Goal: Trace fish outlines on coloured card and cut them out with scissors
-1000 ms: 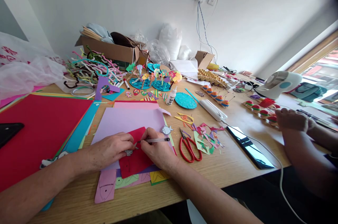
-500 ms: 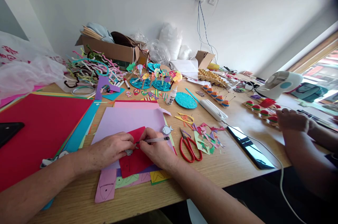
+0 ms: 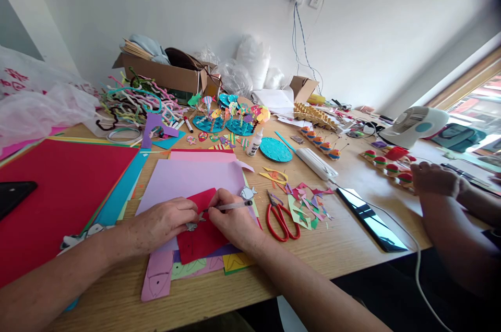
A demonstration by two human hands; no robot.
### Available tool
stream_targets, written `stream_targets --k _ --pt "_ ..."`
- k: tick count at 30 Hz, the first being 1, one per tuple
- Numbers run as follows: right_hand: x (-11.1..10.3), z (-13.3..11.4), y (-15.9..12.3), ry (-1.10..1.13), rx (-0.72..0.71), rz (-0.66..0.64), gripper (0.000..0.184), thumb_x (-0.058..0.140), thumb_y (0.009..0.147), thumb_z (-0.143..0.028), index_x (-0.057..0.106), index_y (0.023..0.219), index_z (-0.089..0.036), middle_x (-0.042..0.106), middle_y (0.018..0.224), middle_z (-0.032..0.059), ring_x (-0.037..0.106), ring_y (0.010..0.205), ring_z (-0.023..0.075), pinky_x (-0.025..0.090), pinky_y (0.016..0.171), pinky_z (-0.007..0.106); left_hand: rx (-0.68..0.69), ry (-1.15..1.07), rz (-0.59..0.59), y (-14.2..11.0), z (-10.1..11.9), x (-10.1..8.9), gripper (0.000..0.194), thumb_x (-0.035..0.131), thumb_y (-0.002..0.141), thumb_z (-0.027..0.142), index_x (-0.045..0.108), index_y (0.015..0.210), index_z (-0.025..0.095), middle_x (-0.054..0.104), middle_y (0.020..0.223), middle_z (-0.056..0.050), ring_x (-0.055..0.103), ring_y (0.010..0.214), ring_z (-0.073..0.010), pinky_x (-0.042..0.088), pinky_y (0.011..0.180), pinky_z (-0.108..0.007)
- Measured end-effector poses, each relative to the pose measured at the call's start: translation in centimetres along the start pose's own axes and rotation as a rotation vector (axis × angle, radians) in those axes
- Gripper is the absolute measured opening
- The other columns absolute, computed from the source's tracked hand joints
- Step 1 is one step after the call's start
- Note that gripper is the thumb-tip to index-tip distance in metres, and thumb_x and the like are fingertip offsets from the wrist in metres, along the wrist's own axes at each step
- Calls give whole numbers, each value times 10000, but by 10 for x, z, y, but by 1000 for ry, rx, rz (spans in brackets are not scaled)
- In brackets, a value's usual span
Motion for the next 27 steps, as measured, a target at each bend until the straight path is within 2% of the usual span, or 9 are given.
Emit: stream_targets --k 4,7,13,22,27 --pt "1 -1 1 -29 -12 -31 192 497 662 -19 458 617 -202 458 541 -72 393 511 83 298 450 165 17 -46 12 -3 -2 0 349 375 865 30 668 952 199 684 978 -45 625 912 -167 494 795 -249" --pt "3 -4 1 -43 -16 -69 189 501 665 -17 461 621 -197 459 540 -73 390 508 79 291 445 163 18 -75 12 -4 -3 0 372 368 860 33 684 970 196 687 1012 -39 628 932 -167 497 809 -240" --pt "6 -10 1 -77 3 -149 185 498 677 -12 475 630 -190 476 550 -71 406 513 76 287 450 169 -42 -80 33 -8 -1 1 406 330 869 27 699 946 176 670 1008 -2 627 929 -167 477 823 -204" --pt "4 -4 2 50 60 -96 189 493 666 -21 459 614 -199 453 539 -71 378 503 88 283 449 184 -13 -78 78 -12 4 0 409 335 863 8 678 1003 181 666 1034 -26 629 932 -174 490 845 -228" --pt "6 -4 1 26 41 -121 172 490 672 -35 467 627 -199 464 544 -66 391 501 94 283 451 193 14 -66 120 -13 4 0 390 339 878 18 671 1002 180 664 1024 -19 631 942 -168 491 846 -219"
Point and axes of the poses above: each hand's wrist, its own y-axis towards the middle knuckle, its own x-axis out of the palm, z = x × y, the point moved 5 cm from there along y, towards the middle knuckle
